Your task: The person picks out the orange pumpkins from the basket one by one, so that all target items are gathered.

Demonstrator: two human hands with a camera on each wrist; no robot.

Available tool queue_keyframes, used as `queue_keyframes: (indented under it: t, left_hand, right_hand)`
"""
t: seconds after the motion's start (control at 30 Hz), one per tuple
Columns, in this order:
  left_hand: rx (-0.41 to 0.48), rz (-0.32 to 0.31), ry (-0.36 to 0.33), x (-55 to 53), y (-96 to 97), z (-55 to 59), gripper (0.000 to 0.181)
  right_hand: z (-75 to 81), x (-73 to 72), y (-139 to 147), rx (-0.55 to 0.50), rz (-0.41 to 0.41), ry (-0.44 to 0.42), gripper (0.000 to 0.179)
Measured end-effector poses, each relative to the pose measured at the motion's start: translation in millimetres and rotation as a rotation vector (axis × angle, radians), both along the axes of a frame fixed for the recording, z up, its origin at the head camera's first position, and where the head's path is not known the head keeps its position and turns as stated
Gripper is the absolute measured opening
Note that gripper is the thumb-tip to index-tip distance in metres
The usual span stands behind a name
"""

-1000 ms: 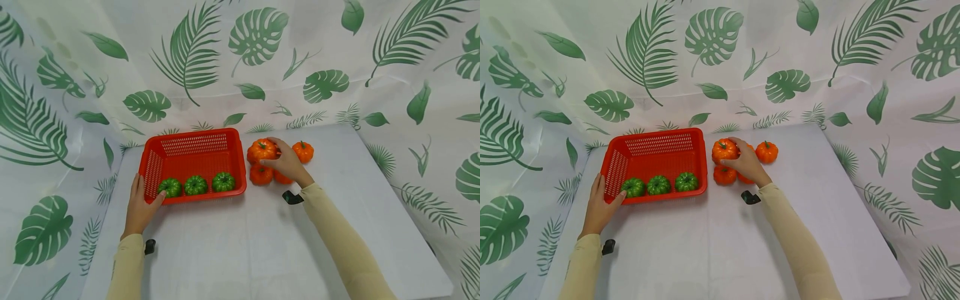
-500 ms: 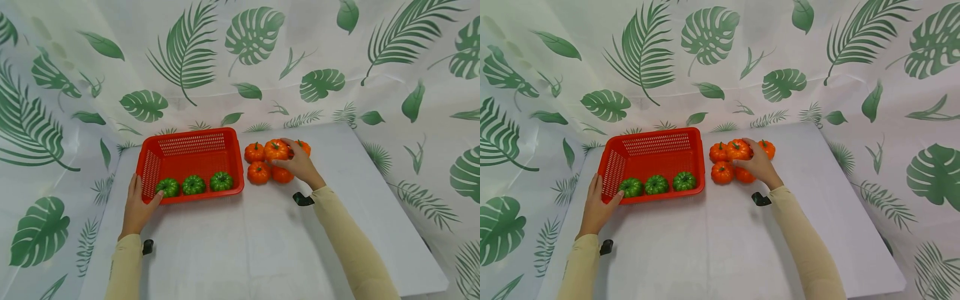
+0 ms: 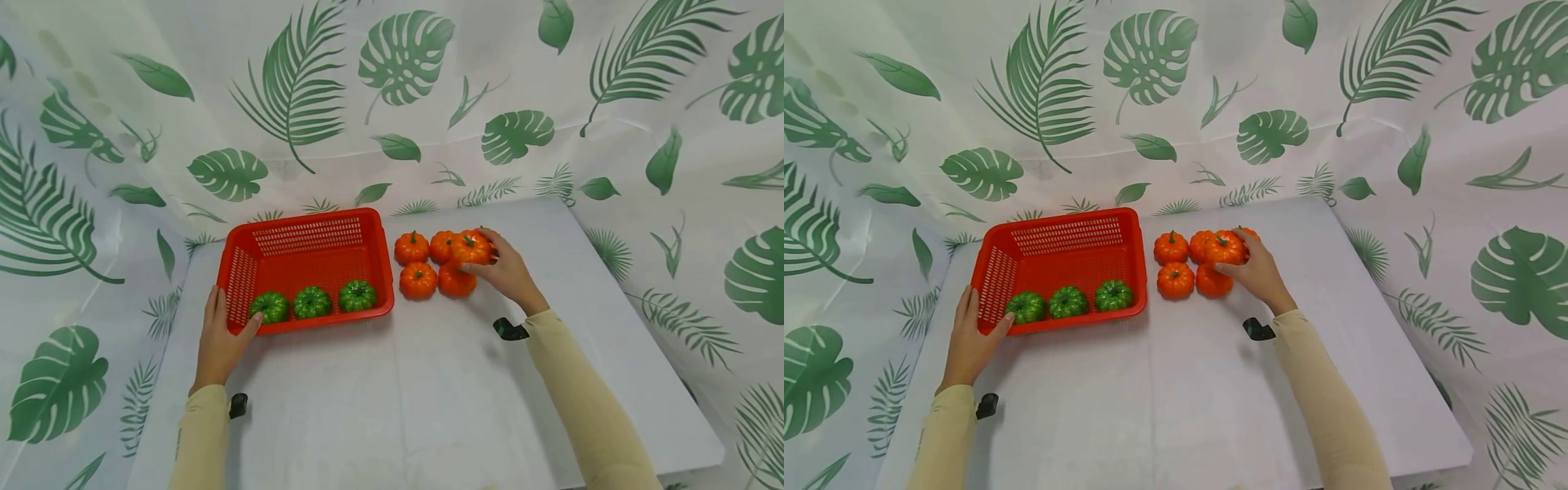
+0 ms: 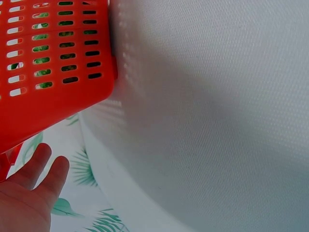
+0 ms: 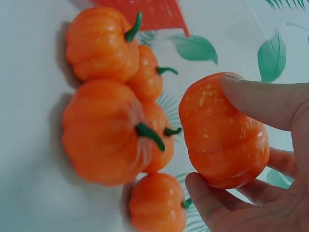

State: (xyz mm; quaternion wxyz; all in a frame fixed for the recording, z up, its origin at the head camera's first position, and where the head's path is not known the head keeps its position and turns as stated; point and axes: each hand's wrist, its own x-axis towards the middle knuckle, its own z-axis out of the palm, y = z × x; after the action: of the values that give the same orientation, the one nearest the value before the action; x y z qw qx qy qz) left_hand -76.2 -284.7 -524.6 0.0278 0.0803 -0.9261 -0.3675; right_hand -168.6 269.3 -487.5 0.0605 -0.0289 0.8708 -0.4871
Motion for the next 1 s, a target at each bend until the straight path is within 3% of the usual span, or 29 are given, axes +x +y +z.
queue_keyframes:
  t: [0.6, 1.0]
  left_hand:
    - [-0.004, 0.004, 0.002, -0.7, -0.9, 0.1, 0.104]
    - [-0.006, 0.006, 0.000, -1.1, 0.7, 1.0, 0.104]
  right_hand:
    - [-25.7, 21.6, 38.2, -0.005, -0.103, -0.067, 0.089]
    - [-45.5, 25.4, 47.4, 0.044, -0.115, -0.118, 0.091]
